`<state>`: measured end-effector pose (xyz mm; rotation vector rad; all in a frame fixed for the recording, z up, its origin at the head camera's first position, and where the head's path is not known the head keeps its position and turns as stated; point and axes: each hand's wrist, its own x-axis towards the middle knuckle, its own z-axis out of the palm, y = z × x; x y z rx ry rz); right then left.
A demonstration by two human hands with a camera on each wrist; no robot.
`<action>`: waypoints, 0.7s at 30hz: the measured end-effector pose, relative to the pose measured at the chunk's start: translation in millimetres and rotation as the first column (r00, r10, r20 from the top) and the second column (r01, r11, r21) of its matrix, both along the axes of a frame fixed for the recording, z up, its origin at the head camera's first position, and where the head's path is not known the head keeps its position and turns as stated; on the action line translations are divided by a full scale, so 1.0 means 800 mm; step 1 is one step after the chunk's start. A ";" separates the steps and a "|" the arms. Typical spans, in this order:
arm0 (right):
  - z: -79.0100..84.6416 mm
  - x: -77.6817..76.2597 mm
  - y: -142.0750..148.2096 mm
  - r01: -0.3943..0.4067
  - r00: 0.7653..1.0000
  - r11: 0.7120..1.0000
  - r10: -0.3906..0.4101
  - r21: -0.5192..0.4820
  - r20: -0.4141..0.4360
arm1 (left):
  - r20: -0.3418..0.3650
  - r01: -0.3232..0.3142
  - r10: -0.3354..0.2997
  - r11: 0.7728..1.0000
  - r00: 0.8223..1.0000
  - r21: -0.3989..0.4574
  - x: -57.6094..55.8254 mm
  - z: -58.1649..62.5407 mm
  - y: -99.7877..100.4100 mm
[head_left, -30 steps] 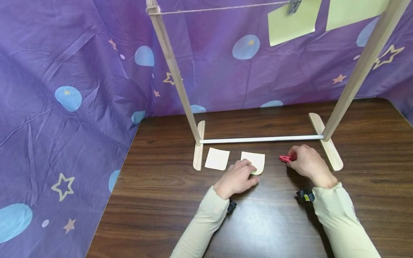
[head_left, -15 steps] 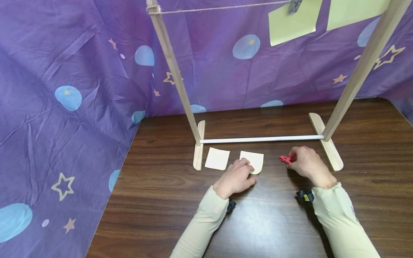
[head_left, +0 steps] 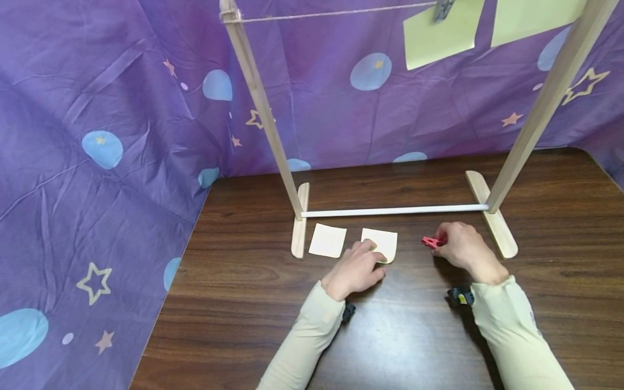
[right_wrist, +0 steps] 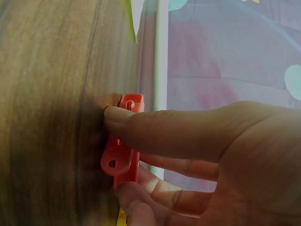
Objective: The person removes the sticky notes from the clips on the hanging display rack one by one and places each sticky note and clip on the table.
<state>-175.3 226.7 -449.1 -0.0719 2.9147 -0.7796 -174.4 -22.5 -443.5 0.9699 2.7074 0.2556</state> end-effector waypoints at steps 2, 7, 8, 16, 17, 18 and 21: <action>0.000 0.000 0.000 0.000 1.000 1.000 0.000 0.001 -0.001 | -0.002 0.002 -0.002 1.000 1.000 -0.003 0.000 0.000 0.000; 0.000 0.001 0.000 0.000 1.000 1.000 0.000 -0.001 -0.013 | -0.003 0.002 -0.002 1.000 1.000 -0.012 0.000 0.000 0.000; 0.000 0.001 0.000 0.001 1.000 1.000 -0.001 -0.003 -0.018 | -0.004 0.003 -0.003 1.000 1.000 -0.013 0.001 0.000 0.000; 0.007 0.002 0.000 -0.007 0.998 1.000 0.007 -0.003 -0.065 | -0.010 0.003 -0.003 1.000 1.000 -0.007 0.001 0.000 0.000; 0.008 0.002 0.000 -0.009 0.998 1.000 0.009 0.000 -0.068 | -0.010 0.002 -0.002 1.000 1.000 -0.006 0.001 0.000 0.000; 0.009 0.002 0.000 -0.009 0.998 1.000 0.009 0.002 -0.070 | -0.011 0.001 -0.001 1.000 1.000 -0.006 0.001 0.000 0.001; 0.012 0.003 0.000 -0.008 0.997 1.000 0.008 0.002 -0.077 | -0.012 -0.002 0.002 1.000 1.000 -0.006 0.001 -0.001 0.001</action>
